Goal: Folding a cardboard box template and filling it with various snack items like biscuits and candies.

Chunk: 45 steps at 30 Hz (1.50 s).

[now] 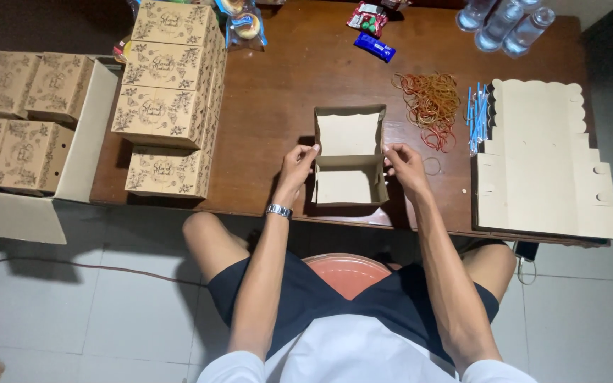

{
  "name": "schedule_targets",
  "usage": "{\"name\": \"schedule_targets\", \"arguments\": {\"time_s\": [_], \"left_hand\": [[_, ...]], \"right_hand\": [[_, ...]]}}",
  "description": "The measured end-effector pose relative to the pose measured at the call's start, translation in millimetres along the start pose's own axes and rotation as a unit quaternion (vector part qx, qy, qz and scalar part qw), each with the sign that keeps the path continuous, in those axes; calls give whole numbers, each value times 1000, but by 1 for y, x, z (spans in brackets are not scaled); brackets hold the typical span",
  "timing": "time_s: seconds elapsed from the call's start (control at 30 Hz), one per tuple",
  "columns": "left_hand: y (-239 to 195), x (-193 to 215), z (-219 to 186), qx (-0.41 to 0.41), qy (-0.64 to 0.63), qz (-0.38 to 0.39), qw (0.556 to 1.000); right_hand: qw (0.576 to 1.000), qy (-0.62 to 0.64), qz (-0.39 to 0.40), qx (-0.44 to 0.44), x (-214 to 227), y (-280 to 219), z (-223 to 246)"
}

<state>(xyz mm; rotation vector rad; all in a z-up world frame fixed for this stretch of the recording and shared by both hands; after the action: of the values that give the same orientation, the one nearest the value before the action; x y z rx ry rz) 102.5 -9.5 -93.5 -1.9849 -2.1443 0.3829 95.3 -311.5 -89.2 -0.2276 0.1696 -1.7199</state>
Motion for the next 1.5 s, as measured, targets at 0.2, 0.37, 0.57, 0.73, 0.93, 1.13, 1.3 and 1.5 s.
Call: {"name": "schedule_targets", "arguments": {"time_s": [0.2,0.37,0.57,0.73,0.93,1.13,1.3,1.5], "left_hand": [[-2,-7,8,1,-13,-49,999],[-17,-9,-6,-20,-7,-75,997],[-10,1,-8,-4,17,-97,995],[37,23,-15,-36,30,-127,991],[161,61,-53,-238,288,-192,908],[222,47,-127,-248,577,-116,770],[285,61,-126,-193,720,-115,657],[270,42,-128,-316,685,-89,650]], "right_hand": [[998,-1,-30,53,-6,-12,16],[996,-7,-55,66,-10,-15,12],[996,20,-78,39,-11,-16,3],[995,75,-68,10,-8,-10,-2],[992,103,-67,39,-3,0,-19],[989,82,-93,81,7,-2,-34],[987,96,-93,84,10,1,-41],[986,102,-96,84,10,0,-39]]}}
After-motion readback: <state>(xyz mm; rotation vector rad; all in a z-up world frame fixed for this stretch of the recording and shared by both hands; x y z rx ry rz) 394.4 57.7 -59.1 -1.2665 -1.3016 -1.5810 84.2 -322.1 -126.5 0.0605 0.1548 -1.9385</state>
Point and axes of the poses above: each hand's wrist, its own y-axis towards the middle knuckle, its own x-axis out of the back of the hand, z = x × y, the point moved 9 cm from there along y, towards the middle knuckle, and after that the axes turned 1 degree about z, right-handed, at the moved point
